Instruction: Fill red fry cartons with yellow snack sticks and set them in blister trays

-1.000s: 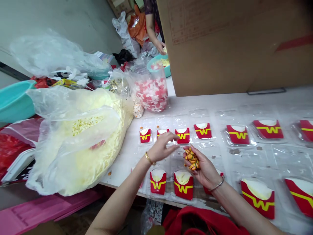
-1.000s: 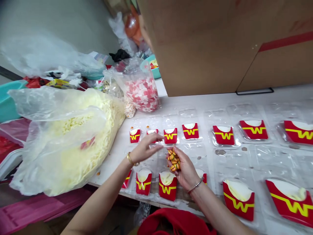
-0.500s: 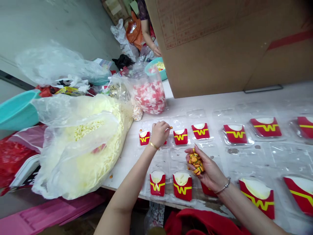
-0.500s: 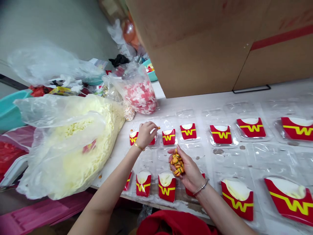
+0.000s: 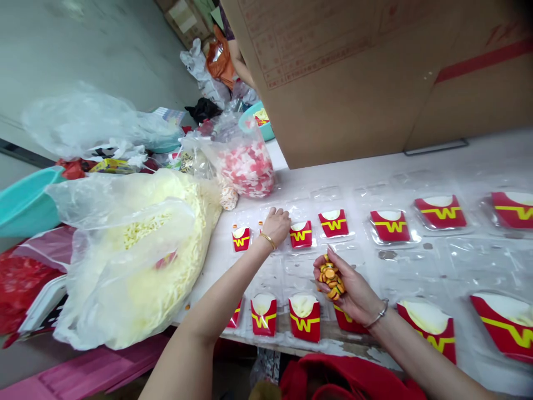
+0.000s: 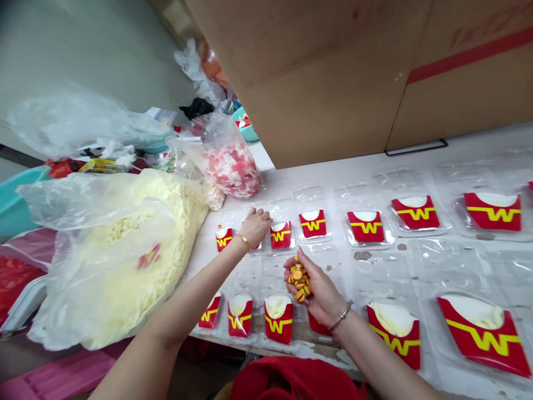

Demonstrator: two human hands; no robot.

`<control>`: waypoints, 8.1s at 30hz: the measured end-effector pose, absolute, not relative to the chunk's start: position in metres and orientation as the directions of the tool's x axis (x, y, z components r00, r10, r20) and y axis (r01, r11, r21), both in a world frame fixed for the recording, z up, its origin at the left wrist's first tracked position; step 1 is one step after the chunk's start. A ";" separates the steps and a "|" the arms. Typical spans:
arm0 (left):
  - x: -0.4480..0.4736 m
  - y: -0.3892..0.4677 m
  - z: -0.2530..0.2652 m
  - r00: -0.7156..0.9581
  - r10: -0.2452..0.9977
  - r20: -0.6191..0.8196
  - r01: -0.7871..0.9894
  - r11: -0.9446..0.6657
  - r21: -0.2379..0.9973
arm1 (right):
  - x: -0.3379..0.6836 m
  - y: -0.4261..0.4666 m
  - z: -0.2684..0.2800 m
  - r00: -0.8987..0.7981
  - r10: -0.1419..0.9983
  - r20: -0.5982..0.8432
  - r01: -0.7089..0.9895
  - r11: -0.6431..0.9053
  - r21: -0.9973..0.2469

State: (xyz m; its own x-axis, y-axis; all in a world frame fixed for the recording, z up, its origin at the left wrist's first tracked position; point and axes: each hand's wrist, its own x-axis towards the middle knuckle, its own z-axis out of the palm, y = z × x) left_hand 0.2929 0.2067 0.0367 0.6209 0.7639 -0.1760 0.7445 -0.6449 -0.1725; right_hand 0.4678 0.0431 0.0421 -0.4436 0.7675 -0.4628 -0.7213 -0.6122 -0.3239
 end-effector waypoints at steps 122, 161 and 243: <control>0.601 0.229 0.040 0.647 0.756 0.098 0.646 -0.612 0.456 | 0.670 -0.006 0.044 0.141 0.857 -0.495 -0.860 -0.141 -0.490; 0.742 0.244 0.009 0.724 0.690 0.005 0.631 -0.665 0.399 | 0.744 0.004 0.036 0.282 0.858 -0.429 -0.924 0.123 -0.361; 0.985 0.214 0.003 0.891 0.447 0.078 0.408 -0.864 0.295 | 0.865 -0.044 0.028 0.545 0.705 -0.453 -0.829 0.371 -0.419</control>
